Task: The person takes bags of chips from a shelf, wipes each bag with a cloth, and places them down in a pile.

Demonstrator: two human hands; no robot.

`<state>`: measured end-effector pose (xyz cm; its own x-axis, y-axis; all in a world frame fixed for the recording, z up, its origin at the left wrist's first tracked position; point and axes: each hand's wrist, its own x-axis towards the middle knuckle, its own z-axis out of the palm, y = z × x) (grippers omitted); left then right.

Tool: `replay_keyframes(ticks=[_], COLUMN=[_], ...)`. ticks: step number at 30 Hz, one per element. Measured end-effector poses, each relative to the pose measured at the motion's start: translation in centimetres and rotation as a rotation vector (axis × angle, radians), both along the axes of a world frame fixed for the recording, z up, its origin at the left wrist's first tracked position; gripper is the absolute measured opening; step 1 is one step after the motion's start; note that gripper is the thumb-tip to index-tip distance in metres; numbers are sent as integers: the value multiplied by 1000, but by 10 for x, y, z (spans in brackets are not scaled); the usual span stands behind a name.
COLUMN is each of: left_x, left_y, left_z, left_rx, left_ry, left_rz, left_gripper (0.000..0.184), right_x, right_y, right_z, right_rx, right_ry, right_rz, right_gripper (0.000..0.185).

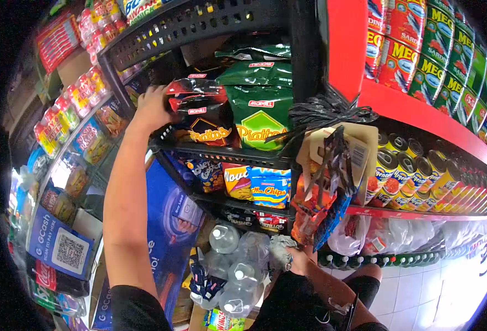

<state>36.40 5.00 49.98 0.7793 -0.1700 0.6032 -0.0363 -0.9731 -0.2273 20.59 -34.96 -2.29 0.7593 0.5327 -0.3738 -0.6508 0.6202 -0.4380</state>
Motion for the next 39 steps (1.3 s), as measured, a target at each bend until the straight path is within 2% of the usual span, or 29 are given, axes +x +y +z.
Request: replay_keyframes(ticks=[2, 3, 4, 6, 7, 9, 12, 13, 15, 17, 18, 19, 20, 21, 22, 24, 25, 26, 28, 30, 31, 32, 34, 35, 39], left_x=[-20, -22, -27, -45, -56, -74, -117, -134, -165, -206, -229, -249, -269, -274, -289, -303, -304, -308, -311, -317, -320, -319, -319, -323, -323], left_y=[-15, -11, -13, -20, -19, -18, -25, -29, -16, -13, -30, -33, -40, -50, -71, -91, -103, -116, -148, -154, -154, -156, -161, -156, -149], left_z=[12, 13, 16, 29, 30, 30, 32, 32, 16, -7, -18, -40, -65, -111, -130, -214, -255, -288, -313, -334, -341, -331, -322, -335, -339], left_rx=[165, 236, 222, 195, 198, 14, -344, -488, -520, -1090, -1203, -1226, -1384, -1481, -1636, -2017, -2077, -2140, -2309, -2447, -2585, -2650, -2488, -2389, -2335], left_ry=[-33, -71, -7, 124, 83, 13, -192, -252, -494, -430, -449, -461, -383, -558, -316, -132, -88, -43, 14, -7, -68, -123, -55, 38, 114], left_rz=[115, 114, 133, 174, 125, 215, 261, 295, 126, -110, -123, -18, 7, 97, 13, -48, -17, 13, -16, -89, -122, -177, -114, -152, -182], left_gripper=[88, 76, 71, 63, 56, 54, 53, 54, 51, 51, 53, 55, 58, 58, 59, 53, 49, 45, 35, 24, 26, 34, 30, 24, 18], right_x=[-6, -6, -7, -1, -2, -4, -9, -10, -4, -7, -8, -9, -13, -14, -16, -22, -28, -23, -34, -36, -32, -32, -28, -27, -23], right_y=[7, 6, 5, -4, -4, -3, -1, 0, -1, 3, 7, 15, 21, 29, 38, 61, 62, 61, 76, 69, 66, 62, 57, 56, 50], right_z=[-3, -4, -5, 2, 5, 18, 35, 33, 6, 27, 38, 40, 44, 50, 56, 58, 87, 71, 85, 83, 79, 81, 85, 98, 111], right_rx=[-241, -236, -230, 36, 45, 68, -136, -106, -44, -134, -181, -169, -132, -98, -66, -23, 61, 218, 218, 154, 152, 118, 144, 184, 102], right_ry=[-182, -161, -139, 118, 114, 98, 18, 31, 53, 81, 98, 86, 95, 106, 119, 152, 120, 154, 129, 99, 75, 71, 53, 45, 63], right_rz=[-289, -274, -258, 94, 108, 128, 44, 84, 163, 217, 244, 274, 301, 333, 369, 392, 433, 554, 389, 349, 347, 315, 301, 303, 278], right_gripper=[35, 35, 35, 36, 39, 44, 44, 45, 45, 45, 46, 48, 46, 44, 42, 44, 46, 48, 48, 47, 47, 47, 47, 46, 43])
